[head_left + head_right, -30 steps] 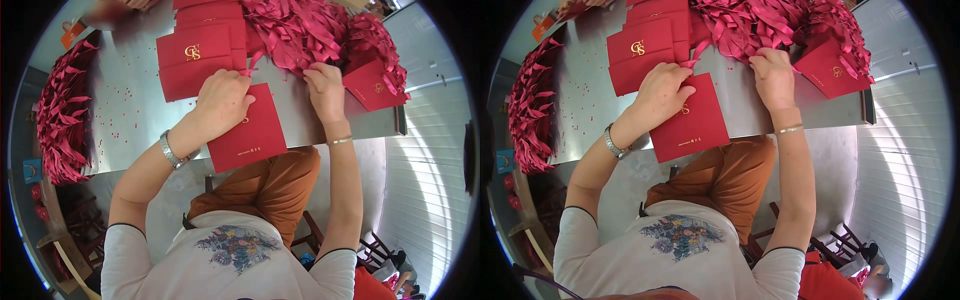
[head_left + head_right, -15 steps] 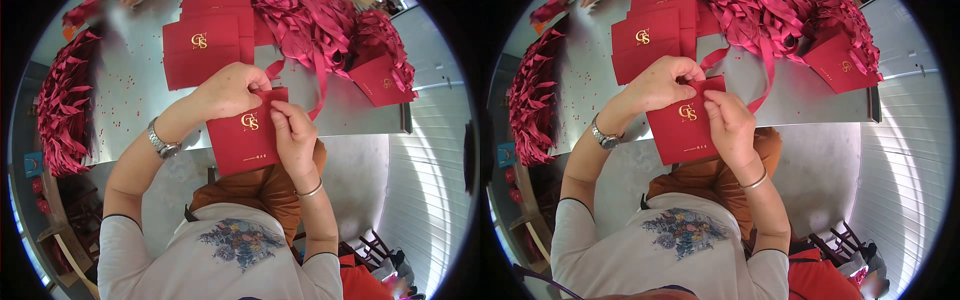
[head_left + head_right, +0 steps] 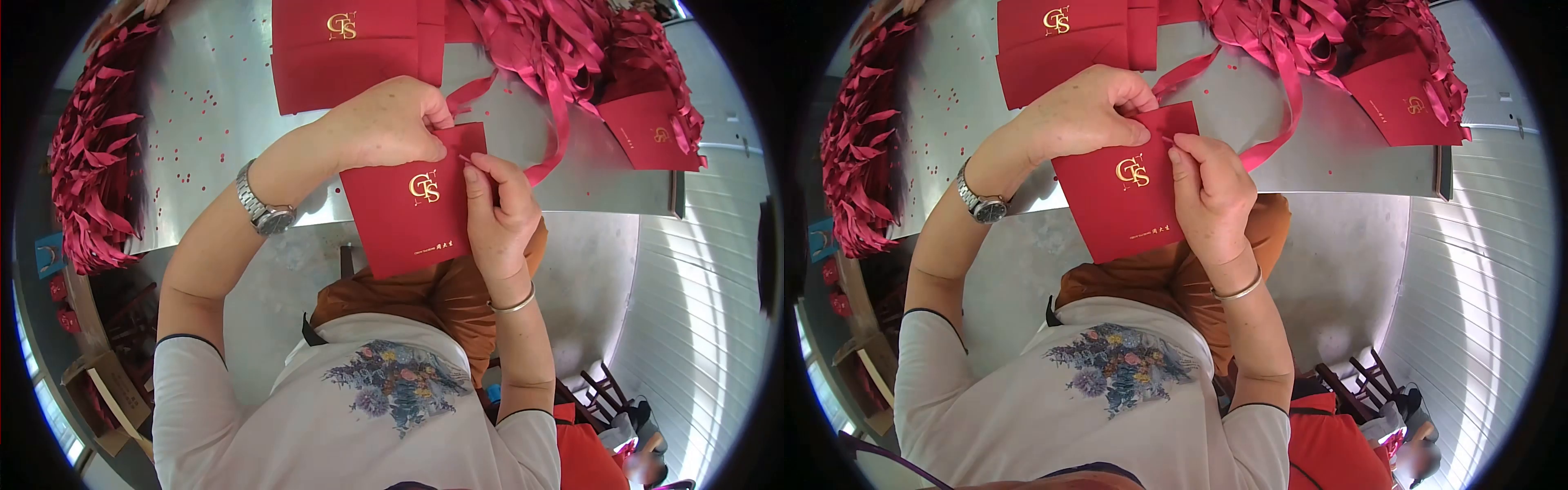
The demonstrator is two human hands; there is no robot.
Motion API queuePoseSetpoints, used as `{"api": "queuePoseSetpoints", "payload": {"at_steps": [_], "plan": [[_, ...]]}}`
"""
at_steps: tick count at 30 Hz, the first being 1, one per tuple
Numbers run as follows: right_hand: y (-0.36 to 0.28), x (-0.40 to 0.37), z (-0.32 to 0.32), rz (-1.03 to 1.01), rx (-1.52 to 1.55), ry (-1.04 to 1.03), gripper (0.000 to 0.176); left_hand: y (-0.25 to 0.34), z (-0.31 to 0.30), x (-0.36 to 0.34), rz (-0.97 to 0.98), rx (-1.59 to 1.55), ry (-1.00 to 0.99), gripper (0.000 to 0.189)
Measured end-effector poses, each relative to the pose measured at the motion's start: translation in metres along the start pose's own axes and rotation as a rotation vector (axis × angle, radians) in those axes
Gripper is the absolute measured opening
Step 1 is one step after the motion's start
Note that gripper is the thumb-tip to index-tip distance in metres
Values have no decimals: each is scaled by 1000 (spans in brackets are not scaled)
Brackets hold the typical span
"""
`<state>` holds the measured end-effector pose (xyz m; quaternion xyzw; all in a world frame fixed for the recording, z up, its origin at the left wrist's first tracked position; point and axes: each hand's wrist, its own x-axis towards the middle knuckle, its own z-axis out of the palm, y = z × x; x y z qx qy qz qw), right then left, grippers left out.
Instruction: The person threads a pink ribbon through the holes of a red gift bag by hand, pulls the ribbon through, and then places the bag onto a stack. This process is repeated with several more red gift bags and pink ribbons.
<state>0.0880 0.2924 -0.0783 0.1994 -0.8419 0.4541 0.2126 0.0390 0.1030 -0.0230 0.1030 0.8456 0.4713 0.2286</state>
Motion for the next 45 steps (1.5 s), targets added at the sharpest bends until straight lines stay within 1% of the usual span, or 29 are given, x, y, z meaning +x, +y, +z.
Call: {"api": "queuePoseSetpoints", "payload": {"at_steps": [1, 3, 4, 5, 7, 11, 15, 17, 21, 23, 27, 29, 30, 32, 33, 35, 36, 38, 39, 40, 42, 43, 44, 45], "plan": [[1, 0, 1, -47, 4, 29, 13, 0, -1, 0, 25, 28, -18, 22], [1, 0, 2, -79, -7, 29, 13, -3, -1, -2, 48, 54, -41, 20], [1, 0, 2, -114, -16, 29, 12, -5, -1, -3, 101, 33, -27, 18], [0, -1, 1, -102, -18, 23, 12, -9, 1, -3, 148, 6, -18, 16], [-4, 2, 0, -59, -51, -46, 12, -12, 4, -3, 137, 6, 5, 16], [-2, 4, 3, -19, -34, -6, 10, -17, 9, -3, 133, -15, 66, 13], [-6, 8, 2, 41, -25, -41, 9, -18, 10, -3, 118, -72, 61, 13], [-7, 9, 3, 83, -21, -61, 9, -19, 11, -3, 123, -79, 101, 13], [-10, 13, 4, 80, -37, -70, 8, -22, 12, -2, 158, -81, 120, 14], [-17, 14, 2, 179, -112, -136, 9, -22, 12, -3, 175, -32, 143, 14], [-22, 17, 6, 165, -167, -128, 8, -24, 13, -4, 152, -65, 145, 14], [-22, 19, 8, 37, -247, -118, 8, -25, 15, -5, 216, -26, 168, 13], [-21, 20, 10, 36, -249, -118, 8, -25, 16, -6, 217, -27, 168, 13], [-18, 22, 14, -160, -402, -103, 3, -27, 18, -7, 256, -12, 235, 13], [-19, 23, 15, -161, -405, -102, 3, -27, 19, -7, 259, -12, 234, 13], [-23, 25, 16, -191, -552, -162, 3, -29, 19, -7, 245, -30, 258, 14], [-26, 28, 16, -191, -556, -159, 3, -29, 19, -7, 250, -30, 257, 14], [-32, 35, 15, 333, -151, -147, 4, -28, 18, -6, 239, -48, 254, 16], [-25, 36, 16, 476, -8, -147, 5, -28, 19, -6, 247, -46, 251, 16], [-25, 34, 17, 475, -12, -138, 5, -28, 20, -6, 242, -56, 253, 17], [-27, 29, 22, 234, -156, -57, 8, -26, 21, -7, 246, -64, 247, 18], [-23, 26, 23, 141, -182, -76, 6, -25, 21, -8, 217, -61, 253, 18], [-22, 27, 21, 142, -186, -68, 6, -24, 20, -8, 187, -57, 260, 18], [-22, 28, 19, 168, -186, -122, 13, -24, 19, -7, 191, -61, 254, 18]]}}
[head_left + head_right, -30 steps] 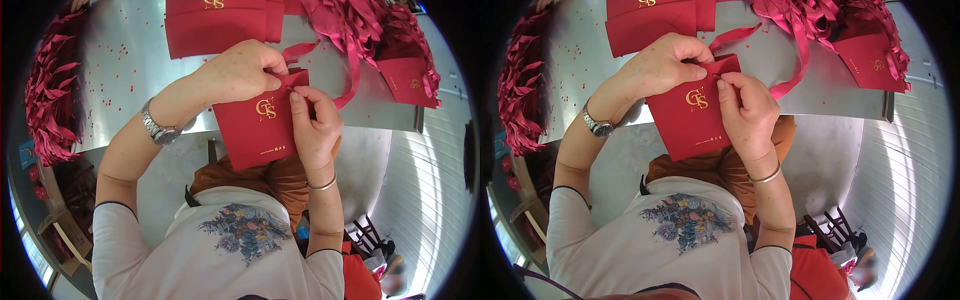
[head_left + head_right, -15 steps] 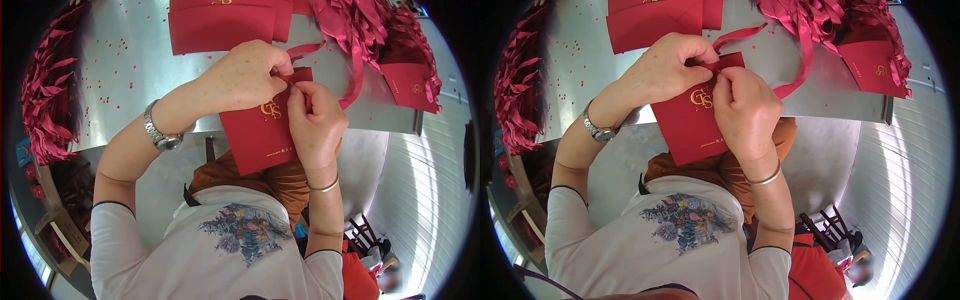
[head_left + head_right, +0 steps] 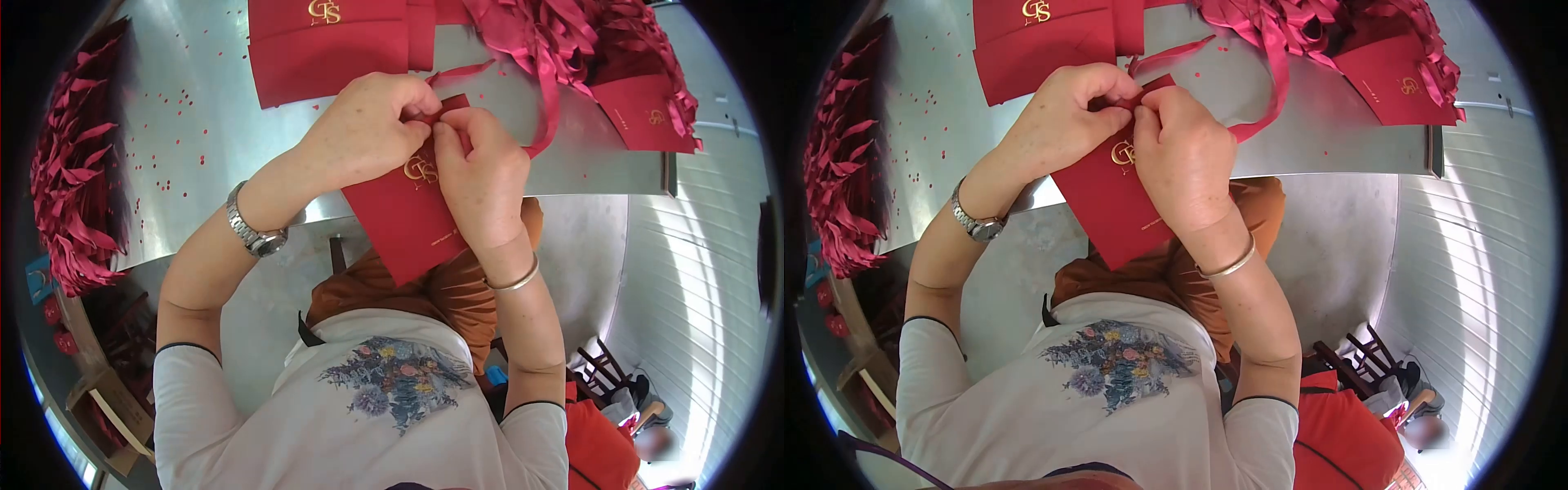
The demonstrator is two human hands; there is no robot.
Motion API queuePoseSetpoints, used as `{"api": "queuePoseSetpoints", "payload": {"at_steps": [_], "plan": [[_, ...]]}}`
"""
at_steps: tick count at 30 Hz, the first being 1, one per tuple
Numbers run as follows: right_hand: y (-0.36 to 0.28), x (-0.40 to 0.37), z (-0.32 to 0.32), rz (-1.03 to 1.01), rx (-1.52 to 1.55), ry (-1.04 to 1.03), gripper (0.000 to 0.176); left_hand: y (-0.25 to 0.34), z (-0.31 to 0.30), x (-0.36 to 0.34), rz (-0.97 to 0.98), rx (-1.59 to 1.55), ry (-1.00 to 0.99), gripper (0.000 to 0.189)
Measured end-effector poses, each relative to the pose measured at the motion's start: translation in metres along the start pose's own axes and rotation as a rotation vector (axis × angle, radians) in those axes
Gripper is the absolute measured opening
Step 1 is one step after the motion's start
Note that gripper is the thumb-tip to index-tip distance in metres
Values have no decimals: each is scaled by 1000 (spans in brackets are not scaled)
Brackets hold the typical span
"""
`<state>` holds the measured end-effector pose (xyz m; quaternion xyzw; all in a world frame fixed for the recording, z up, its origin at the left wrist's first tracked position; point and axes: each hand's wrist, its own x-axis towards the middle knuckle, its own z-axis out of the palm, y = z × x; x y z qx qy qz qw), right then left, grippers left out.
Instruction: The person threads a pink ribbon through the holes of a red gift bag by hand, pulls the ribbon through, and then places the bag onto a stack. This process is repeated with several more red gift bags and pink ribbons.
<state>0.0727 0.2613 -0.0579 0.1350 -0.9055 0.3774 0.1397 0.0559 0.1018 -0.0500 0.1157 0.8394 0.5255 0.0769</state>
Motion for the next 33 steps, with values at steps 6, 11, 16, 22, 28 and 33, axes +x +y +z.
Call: {"api": "queuePoseSetpoints", "payload": {"at_steps": [6, 11, 16, 22, 28, 33], "plan": [[6, 8, -18, -99, -26, -242, 29, 5, -3, -3, 61, -55, -16, 15], [9, 1, -17, -126, 14, -206, 28, 2, -15, 7, 52, -147, -108, 14], [14, -2, -13, -38, 140, -201, 32, 2, -15, 18, 106, 72, -237, 16], [10, -6, -20, -8, 129, -200, 46, 4, -17, 17, 234, 303, -62, 8], [20, -11, -10, -266, -88, -36, 51, -11, -18, 11, 321, 388, 166, 5], [19, -10, -11, -256, -84, -66, 50, -11, -45, -5, 178, 464, 234, 6]]}}
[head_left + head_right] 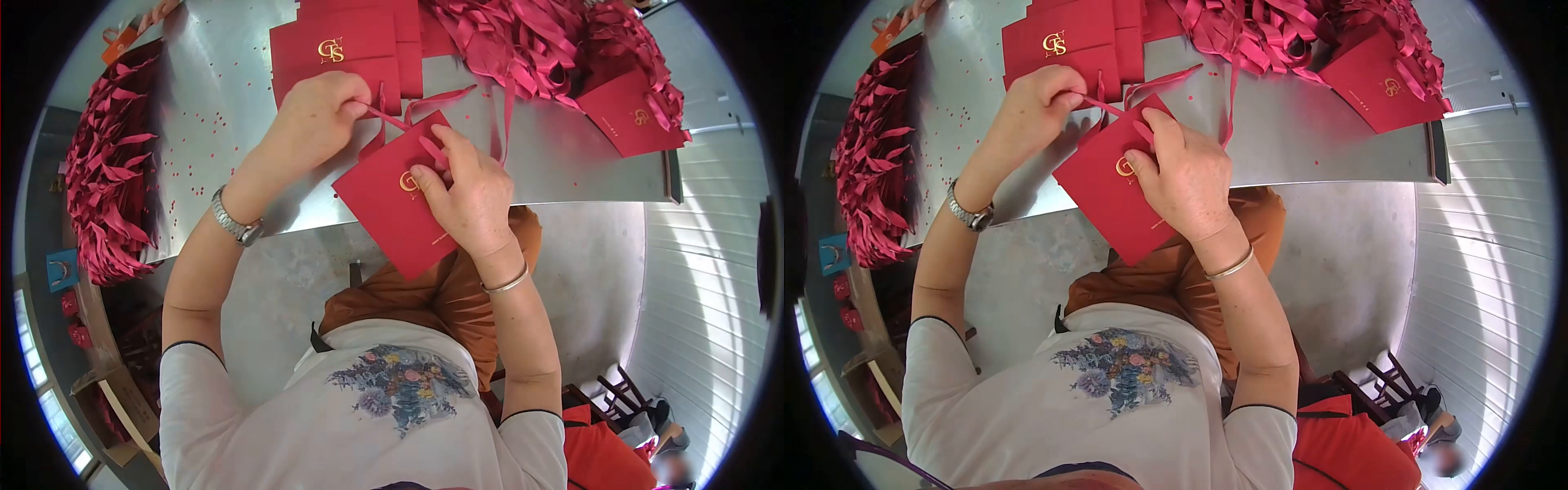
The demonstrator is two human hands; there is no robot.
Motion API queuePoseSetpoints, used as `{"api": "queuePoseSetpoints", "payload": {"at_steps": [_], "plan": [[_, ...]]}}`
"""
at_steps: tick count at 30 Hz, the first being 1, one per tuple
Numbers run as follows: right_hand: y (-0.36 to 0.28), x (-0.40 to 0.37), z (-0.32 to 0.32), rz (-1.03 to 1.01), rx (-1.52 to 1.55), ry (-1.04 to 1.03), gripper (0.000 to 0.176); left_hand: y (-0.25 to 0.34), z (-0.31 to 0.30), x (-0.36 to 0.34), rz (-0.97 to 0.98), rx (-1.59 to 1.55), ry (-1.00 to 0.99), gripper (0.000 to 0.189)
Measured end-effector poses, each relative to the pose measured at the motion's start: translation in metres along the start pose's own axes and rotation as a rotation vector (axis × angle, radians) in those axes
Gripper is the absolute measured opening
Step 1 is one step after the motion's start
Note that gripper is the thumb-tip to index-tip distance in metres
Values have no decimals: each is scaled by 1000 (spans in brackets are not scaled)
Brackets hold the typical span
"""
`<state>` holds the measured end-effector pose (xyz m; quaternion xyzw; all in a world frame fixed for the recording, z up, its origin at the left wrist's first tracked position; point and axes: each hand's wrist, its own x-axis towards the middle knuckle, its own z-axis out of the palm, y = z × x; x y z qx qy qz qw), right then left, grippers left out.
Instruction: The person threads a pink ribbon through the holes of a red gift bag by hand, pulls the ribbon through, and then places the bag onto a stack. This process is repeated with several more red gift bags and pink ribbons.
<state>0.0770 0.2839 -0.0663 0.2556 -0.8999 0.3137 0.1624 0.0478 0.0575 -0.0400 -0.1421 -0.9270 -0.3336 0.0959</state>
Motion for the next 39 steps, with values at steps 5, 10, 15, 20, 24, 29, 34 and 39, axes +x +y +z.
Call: {"api": "queuePoseSetpoints", "payload": {"at_steps": [5, 10, 15, 20, 24, 29, 34, 39], "plan": [[3, 0, 0, -102, -57, 75, 44, -12, -12, -14, -155, 29, 19, 6], [1, -1, -3, -191, -154, 97, 35, -26, -16, -26, -240, -12, 105, 11], [-1, -2, -3, -206, -181, 146, 36, -4, -19, -44, -251, -33, 259, 35], [5, -6, -1, -209, -134, 284, 33, 47, -3, -82, -159, -118, 216, 37], [8, -4, 0, -196, -128, 239, 32, 48, 6, -91, 6, 223, 291, 35], [17, 3, -13, -159, 13, 417, 29, 41, 23, -88, -145, 115, 148, 26], [61, 43, -42, 450, 24, 235, 37, 42, 27, -85, -145, 123, 174, 24], [72, 54, -32, 519, -310, -94, 33, 44, 29, -79, -149, 109, 180, 24]]}}
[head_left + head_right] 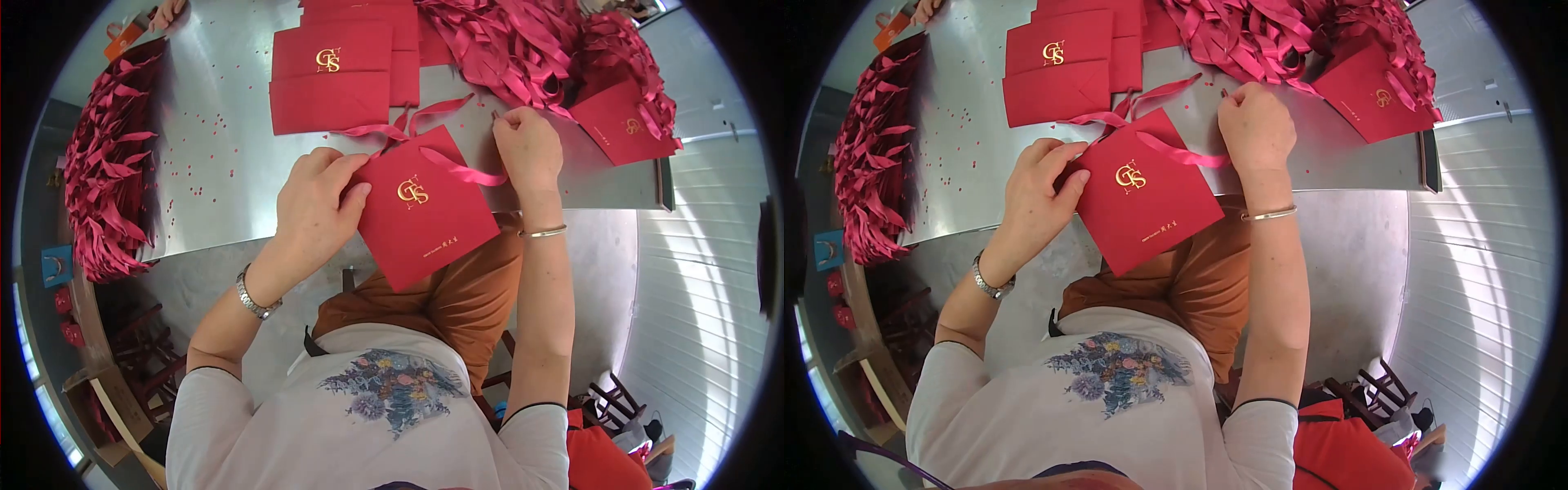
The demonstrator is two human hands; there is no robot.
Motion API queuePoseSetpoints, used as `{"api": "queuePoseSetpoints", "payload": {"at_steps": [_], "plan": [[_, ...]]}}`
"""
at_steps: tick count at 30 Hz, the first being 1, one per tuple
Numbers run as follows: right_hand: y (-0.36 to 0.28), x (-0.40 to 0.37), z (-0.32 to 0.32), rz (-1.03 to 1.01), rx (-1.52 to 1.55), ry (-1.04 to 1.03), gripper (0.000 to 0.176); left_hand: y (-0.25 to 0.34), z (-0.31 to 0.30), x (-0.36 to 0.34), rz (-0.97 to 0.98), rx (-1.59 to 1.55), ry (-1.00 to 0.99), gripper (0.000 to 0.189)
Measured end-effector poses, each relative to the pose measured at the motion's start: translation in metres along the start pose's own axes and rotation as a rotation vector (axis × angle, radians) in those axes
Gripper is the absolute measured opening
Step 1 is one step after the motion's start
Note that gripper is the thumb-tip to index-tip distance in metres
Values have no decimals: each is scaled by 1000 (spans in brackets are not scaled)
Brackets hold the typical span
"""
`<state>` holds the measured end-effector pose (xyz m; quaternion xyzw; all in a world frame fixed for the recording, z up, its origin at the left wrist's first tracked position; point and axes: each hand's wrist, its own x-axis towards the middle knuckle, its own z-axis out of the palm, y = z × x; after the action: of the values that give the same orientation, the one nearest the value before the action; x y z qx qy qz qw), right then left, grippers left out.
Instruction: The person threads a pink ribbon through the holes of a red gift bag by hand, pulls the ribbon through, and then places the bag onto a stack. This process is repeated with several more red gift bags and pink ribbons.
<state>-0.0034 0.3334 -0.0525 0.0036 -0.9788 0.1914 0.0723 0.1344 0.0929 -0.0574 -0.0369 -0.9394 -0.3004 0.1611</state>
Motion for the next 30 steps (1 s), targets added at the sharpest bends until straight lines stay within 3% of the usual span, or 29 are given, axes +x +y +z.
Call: {"api": "queuePoseSetpoints", "payload": {"at_steps": [1, 4, 7, 10, 14, 18, 20, 25, 27, 30], "plan": [[2, -1, 4, -8, 2, -5, 33, -1, 1, 0, 29, 12, 7, 24], [12, -9, 5, -48, 335, 253, 20, 1, 2, 2, 54, 48, 4, 26], [2, -30, -18, 169, 1015, 197, 15, 3, 5, 2, 49, 45, 1, 27], [6, -52, -41, 177, 1268, 206, 12, 4, 9, 5, 38, 23, 21, 27], [16, -77, -53, 32, 1373, 245, 17, 6, 7, 9, -10, -28, 17, 24], [24, -99, -53, -236, 1647, 66, 23, 5, 1, 17, -150, -160, -89, 22], [17, -111, -51, -263, 1645, 126, 23, 6, -2, 24, -235, -313, -182, 22], [-4, -125, -45, -318, 1518, 462, 23, 7, 7, 43, -167, -323, -103, 23], [-8, -129, -46, -305, 1515, 481, 23, 7, 11, 50, -143, -288, -104, 24], [6, -140, -35, -294, 1665, 313, 26, 4, 16, 58, -161, -278, -148, 25]]}}
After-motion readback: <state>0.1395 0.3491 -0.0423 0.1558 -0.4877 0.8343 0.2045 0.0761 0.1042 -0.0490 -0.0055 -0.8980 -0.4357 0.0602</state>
